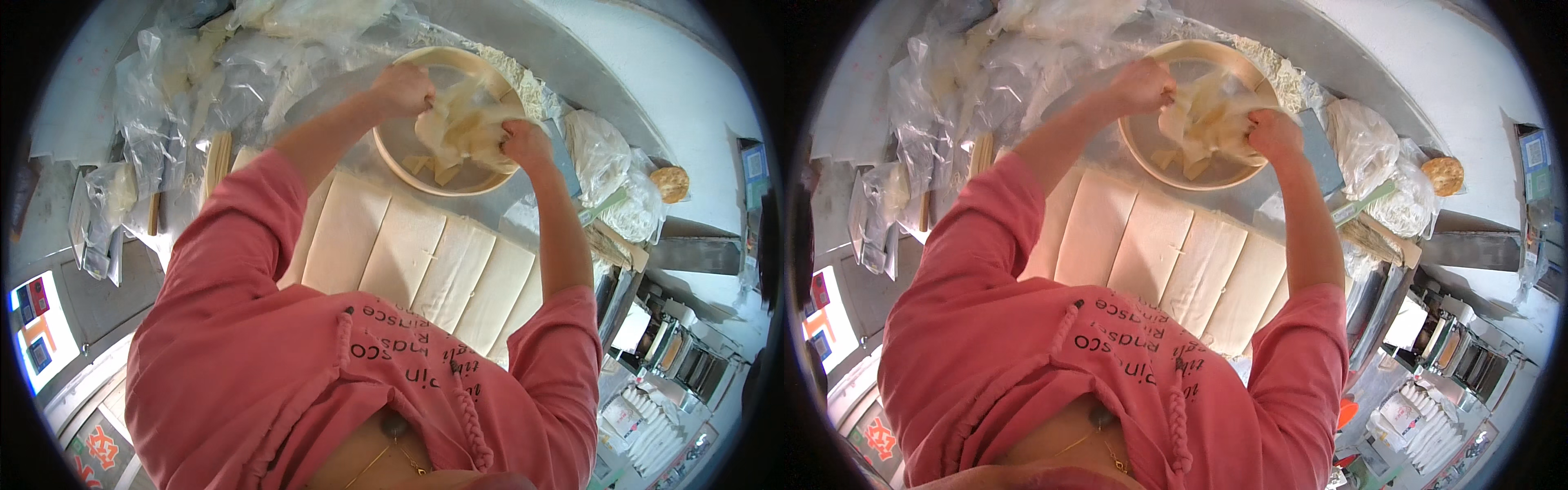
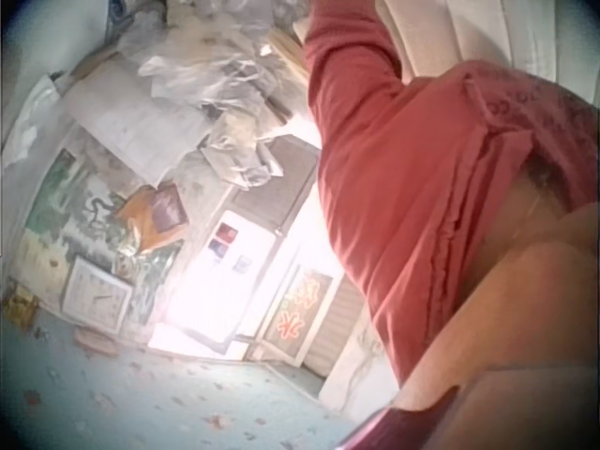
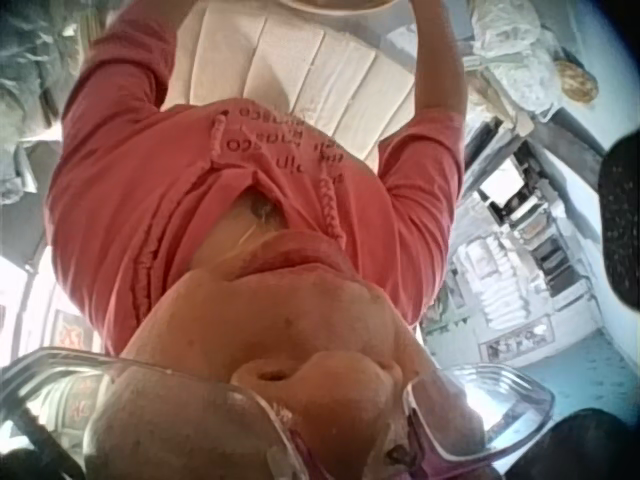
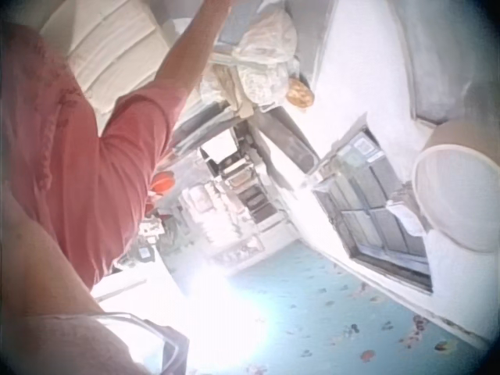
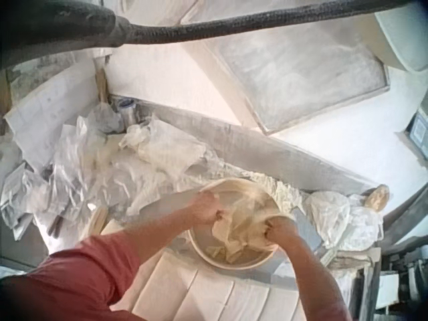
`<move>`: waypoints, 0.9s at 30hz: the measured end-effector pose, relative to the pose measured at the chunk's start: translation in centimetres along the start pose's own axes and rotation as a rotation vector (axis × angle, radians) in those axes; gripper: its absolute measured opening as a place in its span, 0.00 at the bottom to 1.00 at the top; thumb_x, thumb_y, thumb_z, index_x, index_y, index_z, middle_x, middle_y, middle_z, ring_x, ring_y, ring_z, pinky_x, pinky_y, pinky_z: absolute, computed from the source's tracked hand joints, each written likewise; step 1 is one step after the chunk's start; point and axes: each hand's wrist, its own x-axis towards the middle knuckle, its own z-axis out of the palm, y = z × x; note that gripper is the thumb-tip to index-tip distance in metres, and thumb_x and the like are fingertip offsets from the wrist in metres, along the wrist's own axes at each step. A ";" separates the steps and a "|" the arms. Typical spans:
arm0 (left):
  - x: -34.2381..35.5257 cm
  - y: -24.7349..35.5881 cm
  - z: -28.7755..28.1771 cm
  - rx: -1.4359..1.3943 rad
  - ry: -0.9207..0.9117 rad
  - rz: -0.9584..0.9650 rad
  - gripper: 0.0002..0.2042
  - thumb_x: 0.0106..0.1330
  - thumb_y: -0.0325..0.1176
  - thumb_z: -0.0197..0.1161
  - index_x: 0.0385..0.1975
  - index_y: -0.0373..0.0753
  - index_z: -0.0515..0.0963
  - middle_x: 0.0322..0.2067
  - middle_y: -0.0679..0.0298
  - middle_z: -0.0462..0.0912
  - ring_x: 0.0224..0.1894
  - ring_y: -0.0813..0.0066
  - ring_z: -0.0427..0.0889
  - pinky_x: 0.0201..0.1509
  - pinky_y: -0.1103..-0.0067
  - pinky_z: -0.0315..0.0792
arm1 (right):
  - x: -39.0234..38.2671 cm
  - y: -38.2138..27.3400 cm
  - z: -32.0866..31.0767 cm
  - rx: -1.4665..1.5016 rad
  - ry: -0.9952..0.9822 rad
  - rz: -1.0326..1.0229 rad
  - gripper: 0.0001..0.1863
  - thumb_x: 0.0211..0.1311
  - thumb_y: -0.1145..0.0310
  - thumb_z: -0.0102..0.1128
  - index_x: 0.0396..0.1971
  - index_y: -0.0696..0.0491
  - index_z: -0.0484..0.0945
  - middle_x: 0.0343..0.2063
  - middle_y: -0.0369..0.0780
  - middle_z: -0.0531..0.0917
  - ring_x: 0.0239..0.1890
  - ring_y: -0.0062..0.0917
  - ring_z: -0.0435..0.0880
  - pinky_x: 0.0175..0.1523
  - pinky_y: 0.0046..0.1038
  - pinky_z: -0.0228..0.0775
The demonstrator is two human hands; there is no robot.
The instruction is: The person uses a large knife to cut a rectangular block of dough into strips on a metal countertop. They then gather the cut strips and place them into a round wooden bowl.
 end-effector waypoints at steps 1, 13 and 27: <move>-0.6 -0.7 0.2 0.217 0.024 -0.009 0.09 0.51 0.36 0.62 0.28 0.38 0.79 0.25 0.58 0.75 0.27 0.69 0.75 0.33 0.74 0.68 | -0.7 -3.3 -2.0 0.166 -0.087 0.010 0.21 0.43 0.71 0.65 0.41 0.60 0.74 0.30 0.38 0.79 0.32 0.24 0.77 0.42 0.23 0.70; -2.0 2.4 9.2 0.726 -0.213 -0.149 0.09 0.52 0.35 0.58 0.29 0.38 0.78 0.34 0.58 0.81 0.39 0.62 0.79 0.45 0.69 0.68 | 1.2 -2.2 4.6 -0.221 -0.134 0.046 0.29 0.41 0.73 0.59 0.51 0.51 0.70 0.38 0.45 0.78 0.46 0.34 0.77 0.48 0.34 0.69; -2.7 2.1 0.0 -0.607 0.101 -0.053 0.10 0.49 0.36 0.65 0.32 0.42 0.79 0.26 0.62 0.80 0.33 0.75 0.78 0.38 0.76 0.70 | -1.3 -1.1 0.7 1.564 -0.178 -0.127 0.18 0.51 0.59 0.58 0.39 0.53 0.78 0.31 0.38 0.81 0.37 0.23 0.79 0.41 0.28 0.68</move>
